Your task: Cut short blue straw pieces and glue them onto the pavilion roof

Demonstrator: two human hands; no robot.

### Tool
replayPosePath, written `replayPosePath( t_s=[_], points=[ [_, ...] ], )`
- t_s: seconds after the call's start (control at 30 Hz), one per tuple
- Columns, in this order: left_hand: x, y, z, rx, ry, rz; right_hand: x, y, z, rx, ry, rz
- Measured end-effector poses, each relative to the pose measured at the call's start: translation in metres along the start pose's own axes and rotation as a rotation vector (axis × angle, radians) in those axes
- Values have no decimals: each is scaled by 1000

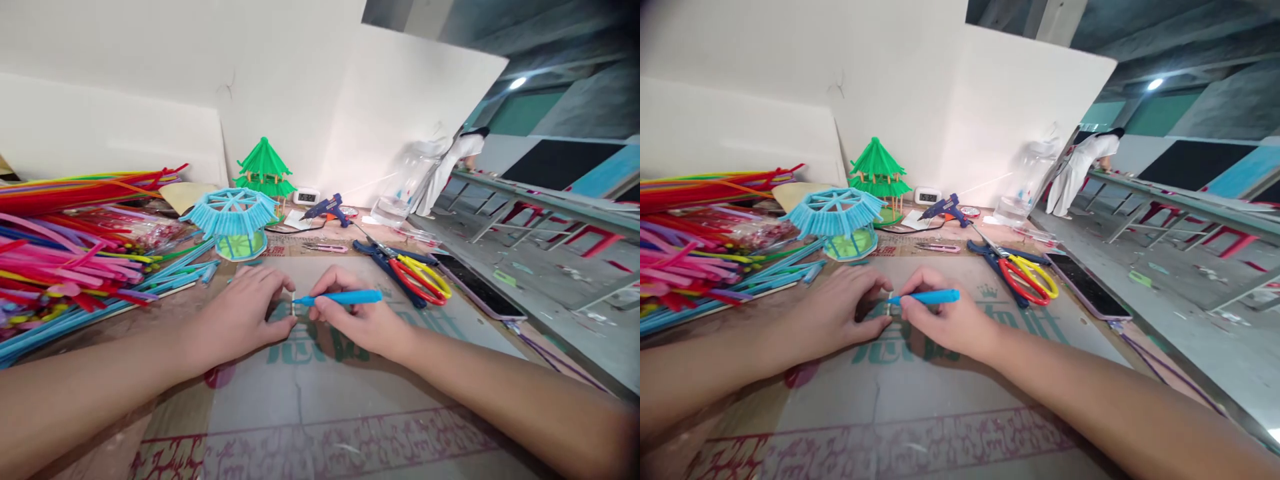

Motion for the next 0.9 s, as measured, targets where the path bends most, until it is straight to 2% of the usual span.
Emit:
replayPosePath(
  t_s=[0.37,0.7,0.9],
  points=[
    [1,3,3,-3,2,-10,-1,9,4,108,39,-68],
    [1,2,1,-22,3,-6,-1,7,-3,97,-45,-58],
    [1,1,2,-9,8,-7,-2,7,2,115,6,-66]
  ],
)
Point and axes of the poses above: each hand's wrist, its own x-axis away from the middle knuckle, its own z-axis out of the back of the hand, y = z × x, the point moved 10 cm from there along -x, towards the middle knuckle, and after that the axes turned 7 degrees about z, right-handed, at the moved point
